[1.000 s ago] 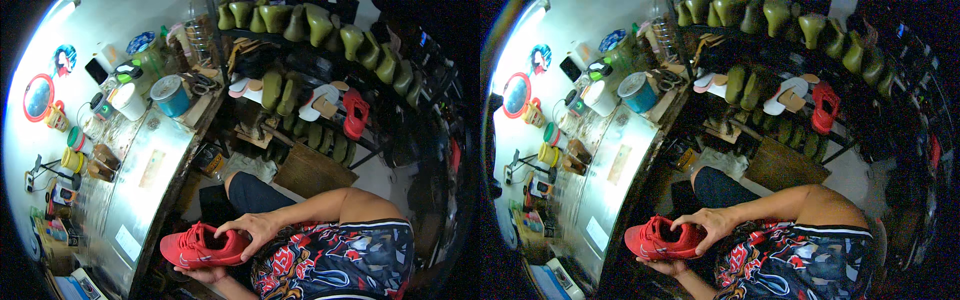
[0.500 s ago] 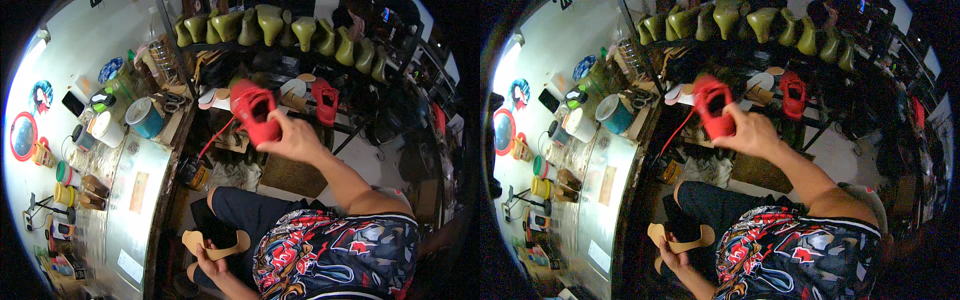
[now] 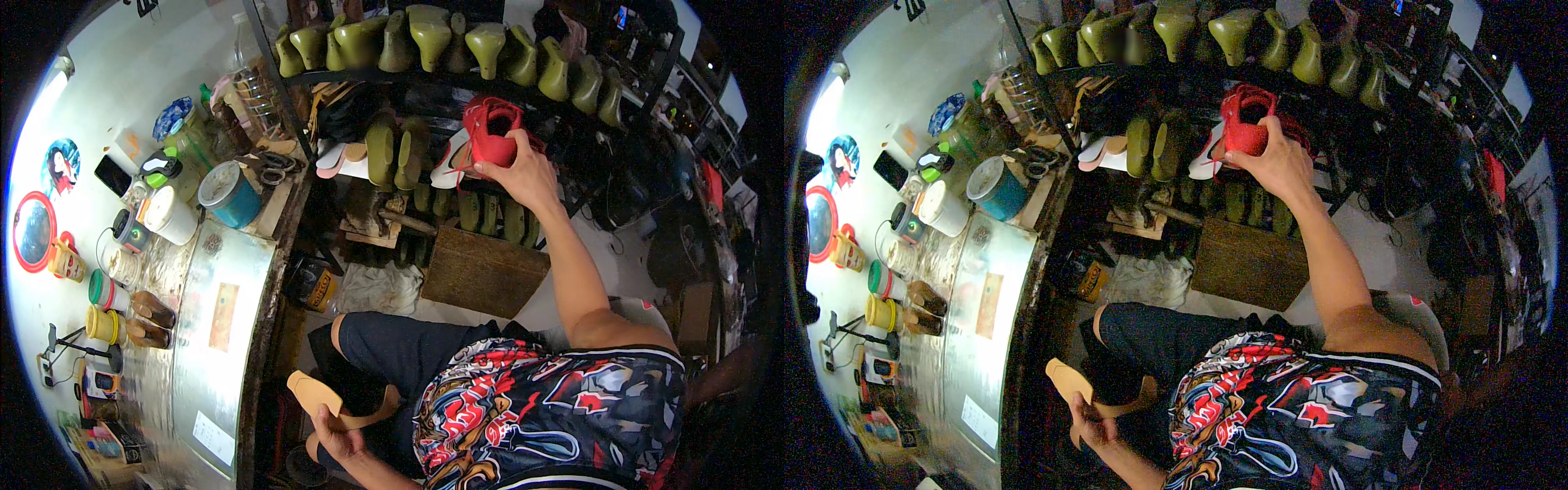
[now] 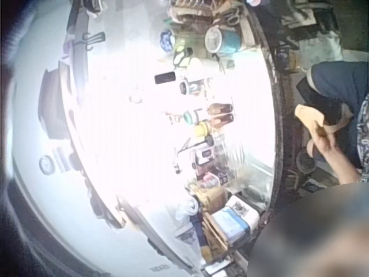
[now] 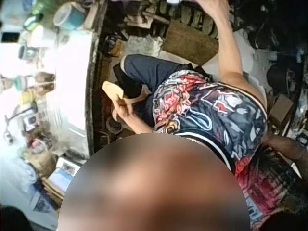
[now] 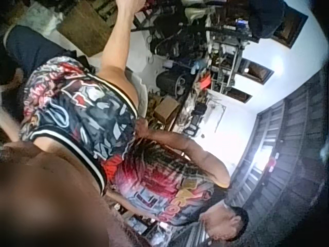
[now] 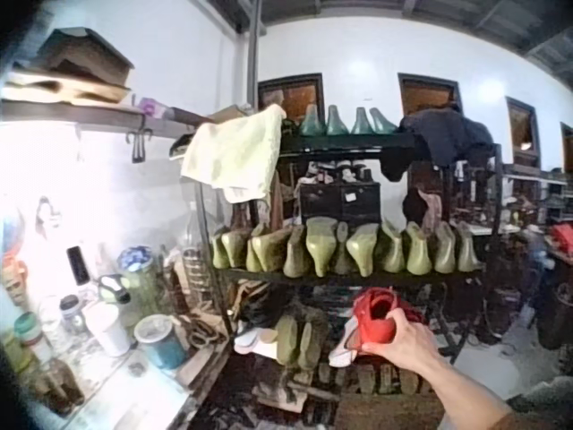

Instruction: The person removes a tan insole from a red sneaker, then repeatedly presses and rubs the insole against the shoe's interior and upper edge. The person continues to handle and inspect the shoe throughout the clip.

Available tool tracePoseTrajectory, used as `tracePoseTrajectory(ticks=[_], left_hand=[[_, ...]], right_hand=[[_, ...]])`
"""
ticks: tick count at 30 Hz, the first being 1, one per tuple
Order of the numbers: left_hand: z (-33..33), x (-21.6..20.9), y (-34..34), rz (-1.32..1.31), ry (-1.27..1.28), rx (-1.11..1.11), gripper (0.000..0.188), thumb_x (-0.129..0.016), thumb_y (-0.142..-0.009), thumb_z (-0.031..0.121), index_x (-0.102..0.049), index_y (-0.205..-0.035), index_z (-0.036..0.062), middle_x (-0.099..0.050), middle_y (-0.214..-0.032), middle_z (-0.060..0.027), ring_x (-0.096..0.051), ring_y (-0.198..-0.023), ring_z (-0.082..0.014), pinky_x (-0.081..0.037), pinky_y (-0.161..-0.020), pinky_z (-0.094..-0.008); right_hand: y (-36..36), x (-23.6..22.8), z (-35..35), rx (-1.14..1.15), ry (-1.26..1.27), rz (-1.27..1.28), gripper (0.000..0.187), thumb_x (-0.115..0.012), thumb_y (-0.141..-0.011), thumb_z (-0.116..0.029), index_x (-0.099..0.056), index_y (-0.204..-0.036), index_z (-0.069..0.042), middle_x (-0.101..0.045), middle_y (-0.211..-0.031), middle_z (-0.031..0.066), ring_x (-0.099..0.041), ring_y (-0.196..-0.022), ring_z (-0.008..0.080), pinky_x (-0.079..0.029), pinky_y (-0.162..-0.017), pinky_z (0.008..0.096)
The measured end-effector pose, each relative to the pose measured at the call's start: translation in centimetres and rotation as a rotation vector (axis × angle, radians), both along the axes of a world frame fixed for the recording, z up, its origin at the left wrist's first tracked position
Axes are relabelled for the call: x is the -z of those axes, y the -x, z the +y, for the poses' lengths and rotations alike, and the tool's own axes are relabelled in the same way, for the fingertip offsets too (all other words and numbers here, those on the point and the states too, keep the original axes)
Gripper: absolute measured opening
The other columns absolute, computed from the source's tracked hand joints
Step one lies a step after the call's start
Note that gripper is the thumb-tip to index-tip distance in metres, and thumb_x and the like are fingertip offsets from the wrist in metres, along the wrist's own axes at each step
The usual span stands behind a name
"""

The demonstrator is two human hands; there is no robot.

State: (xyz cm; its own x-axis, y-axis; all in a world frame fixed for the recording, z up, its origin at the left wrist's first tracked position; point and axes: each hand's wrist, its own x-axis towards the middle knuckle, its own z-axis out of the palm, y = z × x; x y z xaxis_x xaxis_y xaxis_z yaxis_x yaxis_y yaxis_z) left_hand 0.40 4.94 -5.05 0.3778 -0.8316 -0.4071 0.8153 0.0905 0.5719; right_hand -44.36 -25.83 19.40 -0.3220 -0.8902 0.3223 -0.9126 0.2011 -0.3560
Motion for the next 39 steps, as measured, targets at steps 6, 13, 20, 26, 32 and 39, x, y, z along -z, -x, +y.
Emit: tracePoseTrajectory(ticks=[6,13,20,26,32,39], left_hand=[[-1.7,-2.1,2.5,-0.027,0.058,-0.071,0.053,-0.068,-0.101,0.011,-0.053,-0.151,0.0016,-0.067,-0.135,-0.013,-0.069,-0.118,-0.0247,-0.057,-0.1,-0.0385],[-0.2,-4.4,0.5,-0.053,0.05,-0.172,0.045,-0.067,-0.107,0.023,-0.057,-0.146,0.0025,-0.069,-0.136,-0.0096,-0.068,-0.123,-0.0244,-0.058,-0.099,-0.0428],[7.5,-5.5,0.6,0.039,-0.032,-0.378,0.037,-0.063,-0.106,0.016,-0.06,-0.141,0.0046,-0.074,-0.12,-0.0132,-0.075,-0.097,-0.0251,-0.063,-0.09,-0.0474],[12.0,-1.3,5.0,-0.003,-0.248,-0.428,0.042,-0.059,-0.11,0.018,-0.054,-0.146,-0.0005,-0.071,-0.13,-0.0196,-0.076,-0.109,-0.0321,-0.065,-0.084,-0.0382],[12.7,2.3,5.3,-0.008,-0.191,-0.463,0.043,-0.061,-0.111,0.024,-0.054,-0.143,-0.004,-0.072,-0.124,-0.0212,-0.075,-0.107,-0.0302,-0.065,-0.082,-0.0345],[12.9,3.0,3.6,0.103,-0.208,-0.463,0.04,-0.063,-0.11,0.026,-0.059,-0.139,-0.0013,-0.074,-0.12,-0.02,-0.076,-0.105,-0.0292,-0.065,-0.087,-0.0368]], right_hand=[[-0.1,0.0,0.8,-0.016,0.057,-0.03,0.088,-0.086,-0.079,-0.067,-0.053,-0.139,-0.013,-0.076,-0.118,0.0267,-0.074,-0.11,0.0475,-0.057,-0.097,0.0537],[-7.1,-3.8,6.9,-0.53,0.073,-0.224,0.085,-0.098,-0.069,-0.05,-0.058,-0.133,-0.011,-0.074,-0.121,0.0187,-0.073,-0.114,0.0379,-0.055,-0.097,0.0471],[-23.9,-1.1,7.0,-1.515,-0.079,-0.397,0.078,-0.099,-0.071,-0.051,-0.06,-0.125,-0.01,-0.073,-0.104,0.0161,-0.076,-0.097,0.0326,-0.06,-0.087,0.0426],[-44.9,6.4,9.6,-1.766,-0.045,-0.287,0.071,-0.087,-0.082,-0.055,-0.054,-0.134,-0.019,-0.074,-0.105,0.0196,-0.074,-0.1,0.0415,-0.059,-0.085,0.0526],[-47.5,9.9,13.1,-1.722,0.175,-0.358,0.082,-0.087,-0.086,-0.032,-0.048,-0.156,-0.013,-0.07,-0.118,0.019,-0.066,-0.112,0.04,-0.057,-0.096,0.0497],[-39.9,11.7,9.4,-1.54,0.311,-0.43,0.019,-0.078,-0.087,-0.01,-0.08,-0.105,-0.005,-0.07,-0.106,0.0132,-0.065,-0.101,0.033,-0.057,-0.089,0.0432]])
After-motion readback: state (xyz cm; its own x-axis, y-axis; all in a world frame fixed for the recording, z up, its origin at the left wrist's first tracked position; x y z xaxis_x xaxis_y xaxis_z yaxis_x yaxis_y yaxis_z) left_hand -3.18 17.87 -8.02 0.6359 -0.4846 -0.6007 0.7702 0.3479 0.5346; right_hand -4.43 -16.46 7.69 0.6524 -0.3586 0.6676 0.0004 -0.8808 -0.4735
